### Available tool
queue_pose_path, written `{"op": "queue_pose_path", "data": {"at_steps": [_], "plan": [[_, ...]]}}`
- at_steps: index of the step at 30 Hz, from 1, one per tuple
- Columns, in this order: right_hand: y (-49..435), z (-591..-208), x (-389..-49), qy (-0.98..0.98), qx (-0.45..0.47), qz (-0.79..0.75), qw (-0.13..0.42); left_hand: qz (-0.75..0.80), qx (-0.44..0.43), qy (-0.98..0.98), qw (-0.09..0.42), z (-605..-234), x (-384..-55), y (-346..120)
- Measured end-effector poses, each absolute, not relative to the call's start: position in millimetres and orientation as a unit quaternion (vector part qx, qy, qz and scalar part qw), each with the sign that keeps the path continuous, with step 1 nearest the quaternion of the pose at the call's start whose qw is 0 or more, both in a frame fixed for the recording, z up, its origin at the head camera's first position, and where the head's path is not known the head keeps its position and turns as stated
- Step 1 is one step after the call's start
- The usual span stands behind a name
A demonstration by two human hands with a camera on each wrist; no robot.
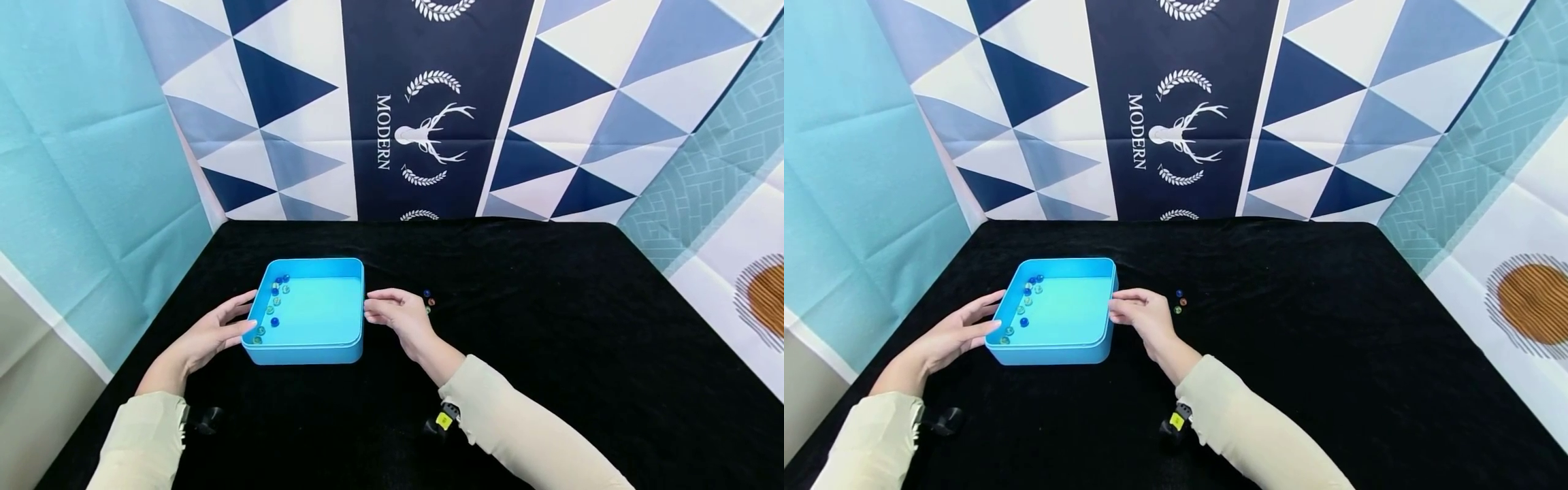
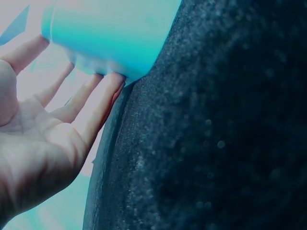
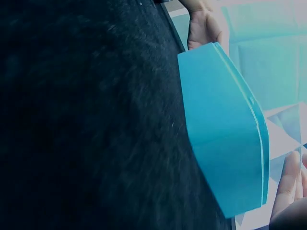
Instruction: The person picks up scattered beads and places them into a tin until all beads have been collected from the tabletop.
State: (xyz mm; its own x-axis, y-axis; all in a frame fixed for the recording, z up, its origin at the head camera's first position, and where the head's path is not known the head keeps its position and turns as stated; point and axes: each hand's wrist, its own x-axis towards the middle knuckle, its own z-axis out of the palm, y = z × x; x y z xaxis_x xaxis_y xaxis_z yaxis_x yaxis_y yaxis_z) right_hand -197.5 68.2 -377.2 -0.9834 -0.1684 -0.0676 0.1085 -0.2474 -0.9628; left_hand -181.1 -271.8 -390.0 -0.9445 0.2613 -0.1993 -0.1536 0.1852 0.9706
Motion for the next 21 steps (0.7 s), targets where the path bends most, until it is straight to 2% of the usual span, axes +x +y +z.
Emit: {"op": "queue_pose_path", "data": {"at_steps": [21], "plan": [[138.5,-388.0,-203.8,0.591,0.014,-0.806,0.043,0.64,0.037,0.75,0.16,-391.9,-181.3,-270.4]]}}
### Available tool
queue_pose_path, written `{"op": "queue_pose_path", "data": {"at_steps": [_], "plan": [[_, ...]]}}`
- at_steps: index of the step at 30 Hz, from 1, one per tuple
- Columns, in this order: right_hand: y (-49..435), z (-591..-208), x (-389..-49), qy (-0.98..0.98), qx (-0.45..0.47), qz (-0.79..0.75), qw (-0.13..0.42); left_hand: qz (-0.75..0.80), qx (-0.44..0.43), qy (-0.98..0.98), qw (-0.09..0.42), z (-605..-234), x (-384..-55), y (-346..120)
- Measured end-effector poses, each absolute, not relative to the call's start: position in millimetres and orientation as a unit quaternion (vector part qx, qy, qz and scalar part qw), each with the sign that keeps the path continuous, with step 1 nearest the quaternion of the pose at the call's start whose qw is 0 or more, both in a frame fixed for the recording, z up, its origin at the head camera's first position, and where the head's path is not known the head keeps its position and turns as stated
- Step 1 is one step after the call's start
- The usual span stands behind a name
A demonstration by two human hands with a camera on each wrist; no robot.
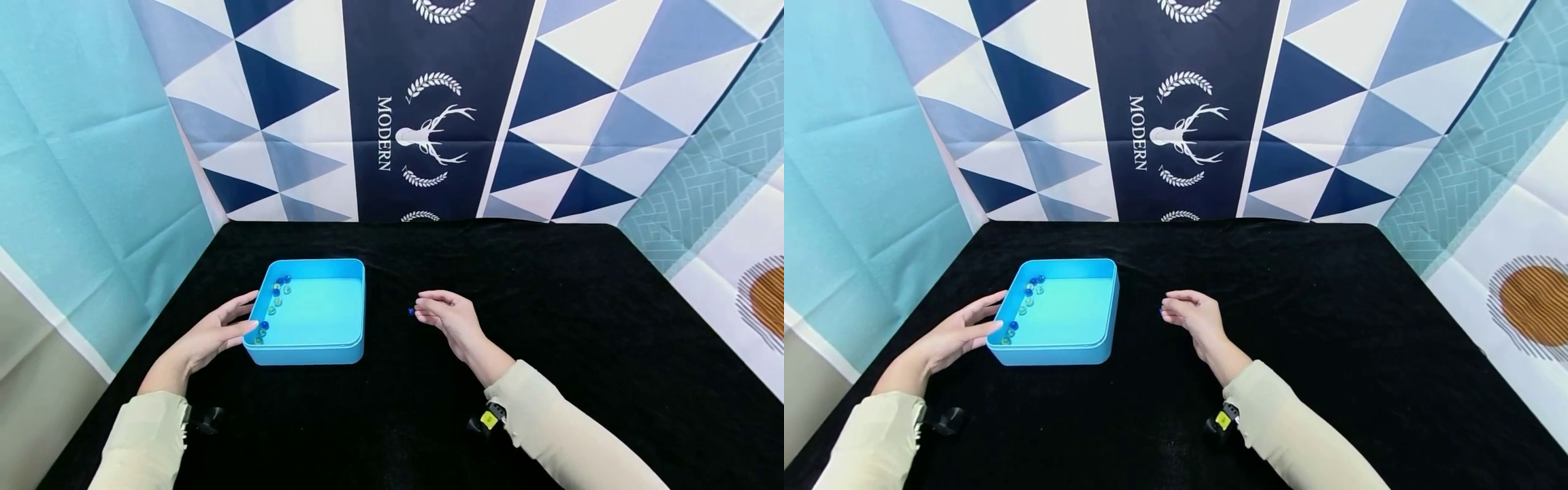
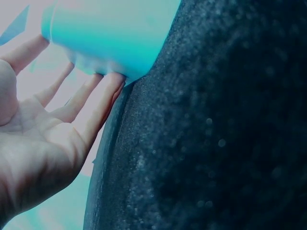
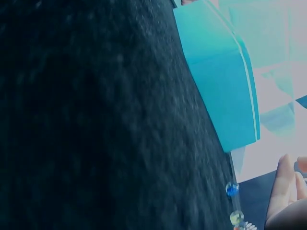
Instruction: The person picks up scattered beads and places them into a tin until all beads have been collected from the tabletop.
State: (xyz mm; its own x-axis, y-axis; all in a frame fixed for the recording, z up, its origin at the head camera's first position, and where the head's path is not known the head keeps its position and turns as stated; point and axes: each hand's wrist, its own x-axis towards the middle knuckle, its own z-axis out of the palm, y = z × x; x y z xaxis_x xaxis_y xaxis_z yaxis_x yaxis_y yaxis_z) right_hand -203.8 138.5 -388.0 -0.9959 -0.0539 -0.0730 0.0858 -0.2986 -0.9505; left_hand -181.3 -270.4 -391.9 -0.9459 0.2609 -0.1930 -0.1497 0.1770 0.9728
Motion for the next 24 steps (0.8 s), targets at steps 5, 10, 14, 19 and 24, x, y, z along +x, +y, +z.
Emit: {"op": "queue_pose_path", "data": {"at_steps": [5,10,14,19,24], "plan": [[148.7,-390.0,-208.5,0.596,0.025,-0.801,0.052,0.638,0.038,0.752,0.161,-393.3,-180.6,-271.2],[160.2,-393.0,-218.6,0.596,0.051,-0.797,0.086,0.636,0.041,0.755,0.157,-394.2,-182.1,-271.5],[169.4,-396.1,-227.6,0.604,0.06,-0.787,0.115,0.637,0.04,0.753,0.16,-395.5,-182.6,-271.5],[176.3,-398.9,-233.2,0.624,0.072,-0.767,0.131,0.639,0.041,0.751,0.161,-396.7,-183.5,-272.2],[178.3,-400.6,-239.1,0.633,0.076,-0.755,0.154,0.641,0.045,0.75,0.159,-396.3,-184.7,-274.0]]}}
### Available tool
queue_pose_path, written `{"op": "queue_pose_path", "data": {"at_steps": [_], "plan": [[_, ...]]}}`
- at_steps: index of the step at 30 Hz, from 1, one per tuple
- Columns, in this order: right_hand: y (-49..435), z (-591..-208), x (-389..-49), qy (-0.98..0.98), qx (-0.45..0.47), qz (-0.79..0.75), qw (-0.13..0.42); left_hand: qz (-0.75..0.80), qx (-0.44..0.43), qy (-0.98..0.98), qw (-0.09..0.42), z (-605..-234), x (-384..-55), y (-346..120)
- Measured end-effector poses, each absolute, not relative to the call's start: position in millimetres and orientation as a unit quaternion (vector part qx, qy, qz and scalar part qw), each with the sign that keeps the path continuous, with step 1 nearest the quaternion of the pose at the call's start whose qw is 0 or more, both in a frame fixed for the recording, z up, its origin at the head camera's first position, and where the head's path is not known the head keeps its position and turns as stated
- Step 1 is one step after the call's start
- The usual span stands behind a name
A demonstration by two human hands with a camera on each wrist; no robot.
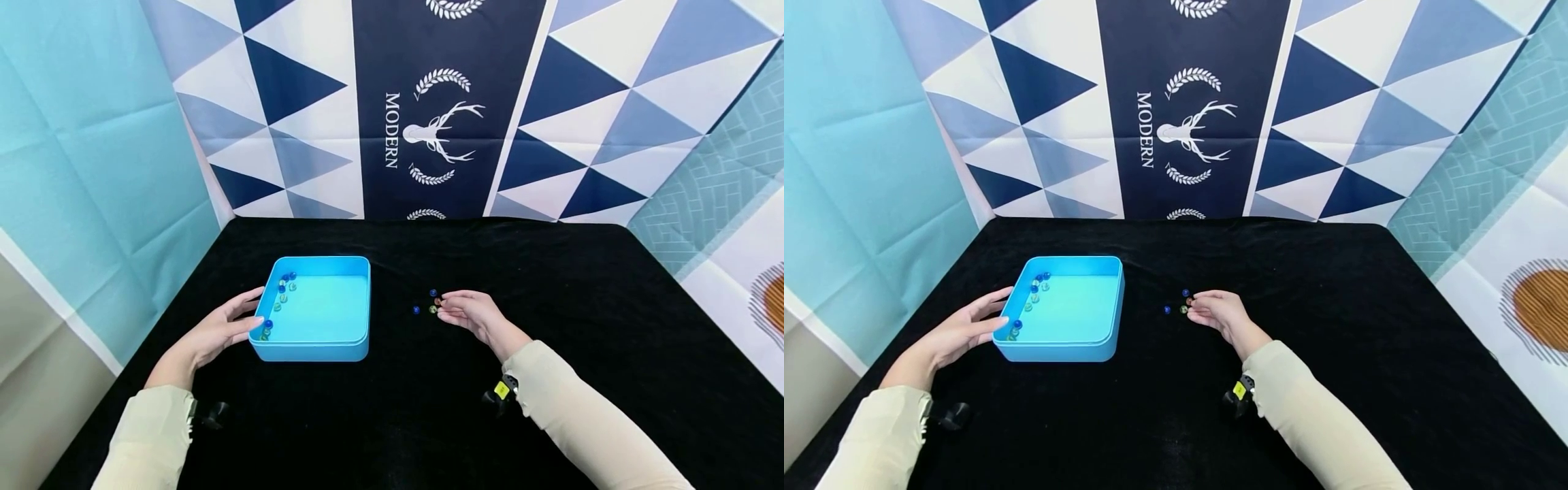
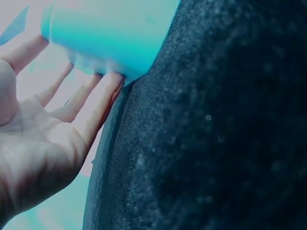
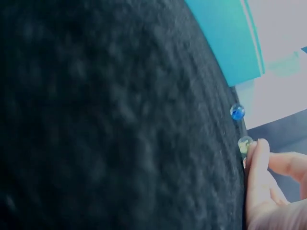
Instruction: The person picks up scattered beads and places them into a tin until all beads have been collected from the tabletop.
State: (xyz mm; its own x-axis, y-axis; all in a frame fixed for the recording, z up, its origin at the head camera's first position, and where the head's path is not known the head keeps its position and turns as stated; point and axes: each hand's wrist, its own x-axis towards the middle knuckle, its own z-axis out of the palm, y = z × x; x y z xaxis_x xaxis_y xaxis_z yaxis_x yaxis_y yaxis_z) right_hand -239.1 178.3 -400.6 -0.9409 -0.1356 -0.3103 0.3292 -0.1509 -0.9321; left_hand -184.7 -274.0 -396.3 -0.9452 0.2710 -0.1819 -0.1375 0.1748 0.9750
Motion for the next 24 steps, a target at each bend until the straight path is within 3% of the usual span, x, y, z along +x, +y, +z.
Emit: {"op": "queue_pose_path", "data": {"at_steps": [8,24], "plan": [[177.3,-401.1,-248.0,0.682,0.063,-0.707,0.177,0.64,0.044,0.751,0.156,-395.9,-184.0,-272.6],[169.9,-398.2,-251.9,0.705,0.057,-0.687,0.167,0.641,0.051,0.749,0.159,-393.8,-181.3,-273.3]]}}
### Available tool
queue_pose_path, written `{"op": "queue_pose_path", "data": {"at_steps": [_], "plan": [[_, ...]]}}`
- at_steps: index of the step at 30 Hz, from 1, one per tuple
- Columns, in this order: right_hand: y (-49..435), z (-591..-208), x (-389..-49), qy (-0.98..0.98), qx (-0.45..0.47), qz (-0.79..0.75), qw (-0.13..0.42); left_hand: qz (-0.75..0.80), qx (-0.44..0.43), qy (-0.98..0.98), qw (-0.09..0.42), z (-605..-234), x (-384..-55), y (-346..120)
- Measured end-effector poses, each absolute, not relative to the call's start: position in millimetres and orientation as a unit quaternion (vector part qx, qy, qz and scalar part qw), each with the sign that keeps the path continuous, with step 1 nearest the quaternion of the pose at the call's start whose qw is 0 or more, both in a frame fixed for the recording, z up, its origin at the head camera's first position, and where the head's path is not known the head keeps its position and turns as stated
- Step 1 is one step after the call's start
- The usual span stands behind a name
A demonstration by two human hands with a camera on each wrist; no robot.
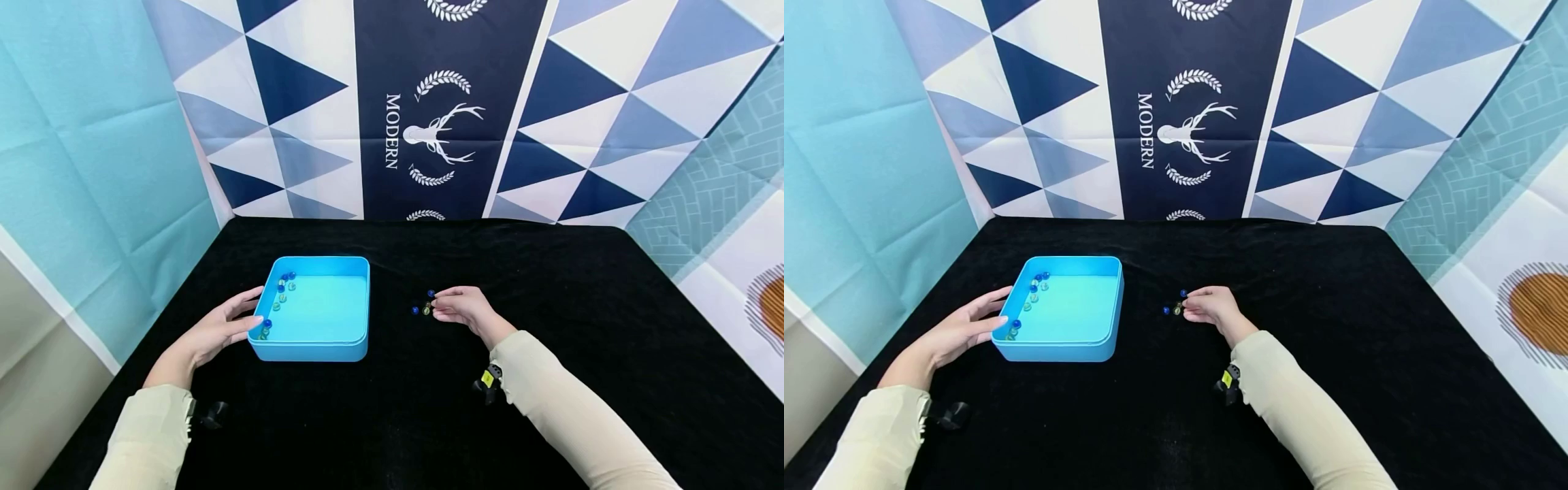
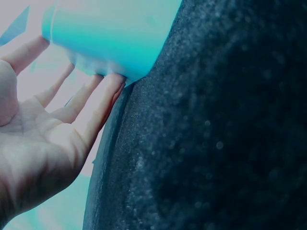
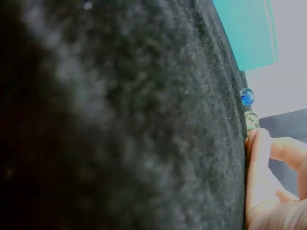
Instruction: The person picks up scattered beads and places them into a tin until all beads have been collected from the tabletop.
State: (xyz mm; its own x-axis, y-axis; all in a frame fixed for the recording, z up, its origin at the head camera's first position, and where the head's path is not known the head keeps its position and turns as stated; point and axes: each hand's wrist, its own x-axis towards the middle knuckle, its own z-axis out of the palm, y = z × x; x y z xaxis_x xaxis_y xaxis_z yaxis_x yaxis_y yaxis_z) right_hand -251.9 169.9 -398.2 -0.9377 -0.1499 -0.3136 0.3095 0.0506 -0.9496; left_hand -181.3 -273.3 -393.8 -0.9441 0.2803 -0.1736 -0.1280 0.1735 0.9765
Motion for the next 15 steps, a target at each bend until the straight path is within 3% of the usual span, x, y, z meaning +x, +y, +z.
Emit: {"op": "queue_pose_path", "data": {"at_steps": [15], "plan": [[163.8,-399.5,-257.0,0.753,0.004,-0.632,0.185,0.648,0.048,0.744,0.158,-394.4,-183.2,-273.7]]}}
